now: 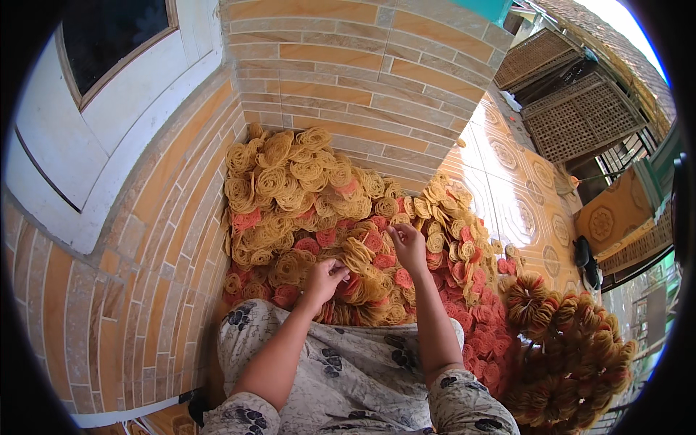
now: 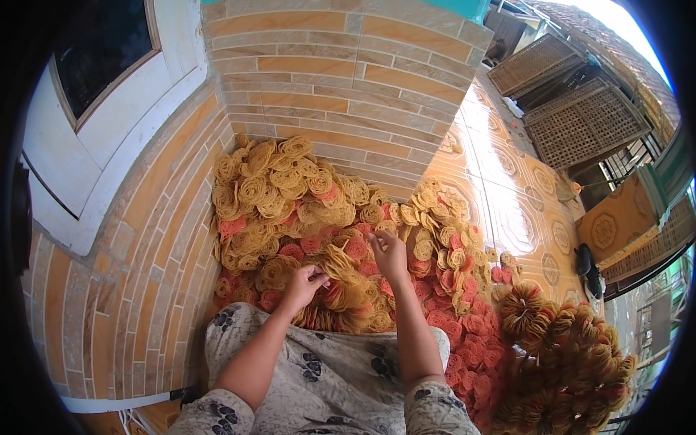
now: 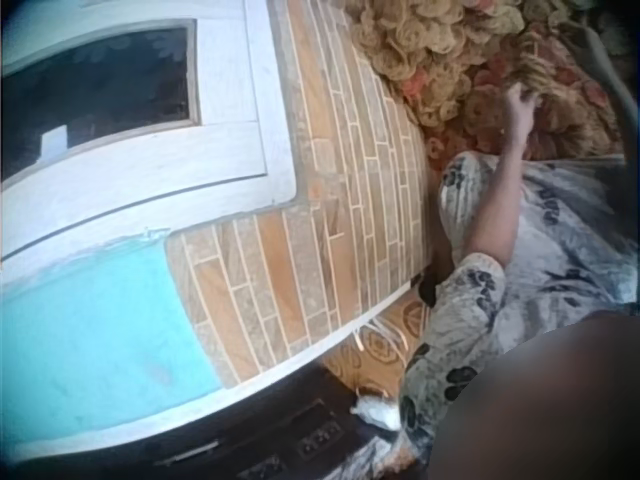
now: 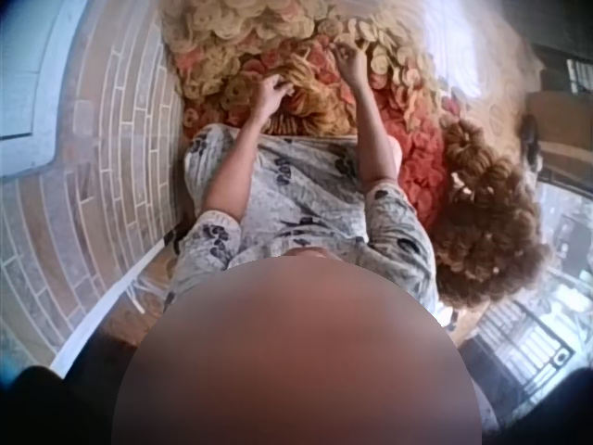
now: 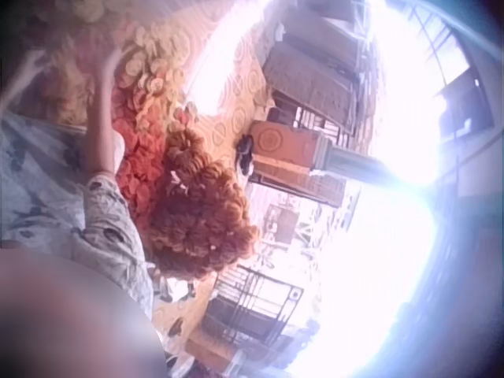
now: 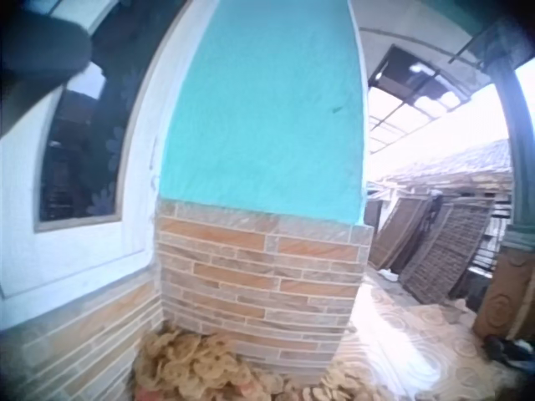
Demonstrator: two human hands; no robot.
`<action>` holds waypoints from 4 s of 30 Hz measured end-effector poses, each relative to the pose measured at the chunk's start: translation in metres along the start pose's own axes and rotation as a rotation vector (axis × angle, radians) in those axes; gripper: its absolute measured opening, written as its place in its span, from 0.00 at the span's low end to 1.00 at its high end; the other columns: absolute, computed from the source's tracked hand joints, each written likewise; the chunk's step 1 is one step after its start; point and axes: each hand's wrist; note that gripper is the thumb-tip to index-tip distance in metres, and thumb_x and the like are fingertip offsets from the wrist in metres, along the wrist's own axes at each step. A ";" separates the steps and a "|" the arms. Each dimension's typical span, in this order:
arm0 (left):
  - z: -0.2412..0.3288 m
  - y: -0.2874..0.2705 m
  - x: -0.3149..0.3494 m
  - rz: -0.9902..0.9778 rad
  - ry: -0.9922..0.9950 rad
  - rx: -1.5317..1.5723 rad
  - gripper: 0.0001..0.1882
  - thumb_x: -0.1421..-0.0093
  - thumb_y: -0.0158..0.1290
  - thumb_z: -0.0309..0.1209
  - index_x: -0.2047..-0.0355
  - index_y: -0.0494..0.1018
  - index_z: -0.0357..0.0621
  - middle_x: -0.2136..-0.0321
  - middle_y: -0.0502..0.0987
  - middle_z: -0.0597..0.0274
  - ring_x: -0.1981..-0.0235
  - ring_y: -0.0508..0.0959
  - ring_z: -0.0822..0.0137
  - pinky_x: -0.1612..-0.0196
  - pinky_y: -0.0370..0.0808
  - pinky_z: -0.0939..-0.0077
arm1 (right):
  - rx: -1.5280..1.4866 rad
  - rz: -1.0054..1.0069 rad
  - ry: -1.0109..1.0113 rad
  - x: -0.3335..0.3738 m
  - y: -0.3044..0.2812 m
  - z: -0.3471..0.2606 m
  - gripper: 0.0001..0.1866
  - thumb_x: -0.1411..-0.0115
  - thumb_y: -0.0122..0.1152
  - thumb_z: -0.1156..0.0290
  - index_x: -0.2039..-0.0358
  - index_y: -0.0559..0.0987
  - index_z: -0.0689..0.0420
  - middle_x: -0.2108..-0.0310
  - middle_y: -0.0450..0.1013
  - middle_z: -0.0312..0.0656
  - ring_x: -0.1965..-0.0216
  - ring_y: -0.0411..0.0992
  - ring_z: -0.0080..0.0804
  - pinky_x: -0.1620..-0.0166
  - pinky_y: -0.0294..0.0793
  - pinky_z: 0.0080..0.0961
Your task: The person sits on the floor and assembles decorative rosettes by threading a white string through pre-formed yellow and red rosettes. They pick up rosettes from a pile, thread them onto the string, and then place the assembled bundle onto a growing stack.
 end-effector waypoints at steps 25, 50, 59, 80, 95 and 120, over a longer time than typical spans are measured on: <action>0.024 0.008 0.015 -0.179 0.000 -0.287 0.09 0.41 0.58 0.33 0.69 0.78 0.38 0.75 0.82 0.61 0.72 0.81 0.67 0.66 0.74 0.73 | 0.098 -0.009 -0.028 0.058 -0.028 -0.013 0.09 0.47 0.68 0.71 0.67 0.81 0.60 0.70 0.77 0.40 0.71 0.73 0.28 0.68 0.71 0.25; 0.038 0.007 0.020 -0.155 -0.009 -0.306 0.09 0.41 0.57 0.31 0.69 0.77 0.36 0.74 0.82 0.61 0.72 0.80 0.72 0.65 0.74 0.75 | -0.402 0.086 0.212 0.049 -0.028 0.006 0.11 0.40 0.62 0.71 0.61 0.79 0.67 0.72 0.76 0.34 0.70 0.71 0.17 0.64 0.70 0.16; 0.037 0.007 0.019 -0.170 -0.016 -0.211 0.09 0.40 0.57 0.31 0.68 0.77 0.35 0.74 0.82 0.61 0.72 0.80 0.73 0.65 0.74 0.77 | -0.225 0.019 -0.163 0.061 -0.026 -0.008 0.10 0.39 0.61 0.72 0.59 0.80 0.62 0.67 0.77 0.35 0.65 0.72 0.20 0.60 0.71 0.19; 0.019 -0.078 0.019 0.547 -0.159 0.420 0.25 0.28 0.32 0.49 0.75 0.66 0.46 0.81 0.61 0.71 0.83 0.58 0.74 0.78 0.58 0.75 | 0.192 0.382 -0.313 0.124 -0.106 -0.081 0.02 0.37 0.49 0.80 0.65 0.67 0.58 0.72 0.74 0.44 0.71 0.71 0.44 0.60 0.63 0.35; -0.015 -0.040 0.022 0.696 -0.506 0.773 0.23 0.28 0.31 0.48 0.77 0.59 0.50 0.82 0.55 0.69 0.85 0.52 0.71 0.80 0.53 0.72 | 0.122 0.430 -0.252 0.134 -0.142 -0.109 0.04 0.35 0.47 0.78 0.69 0.67 0.63 0.75 0.74 0.44 0.73 0.73 0.35 0.65 0.72 0.28; 0.084 0.087 0.067 -0.126 0.302 -0.164 0.27 0.46 0.64 0.46 0.51 0.76 0.42 0.86 0.64 0.69 0.83 0.62 0.78 0.81 0.61 0.78 | 0.149 0.267 -0.414 0.157 -0.078 -0.091 0.02 0.38 0.51 0.81 0.65 0.68 0.63 0.71 0.74 0.50 0.70 0.75 0.48 0.68 0.73 0.34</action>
Point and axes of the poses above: each hand's wrist, its own x-axis away from the middle knuckle, its own y-axis out of the palm, z = x × y
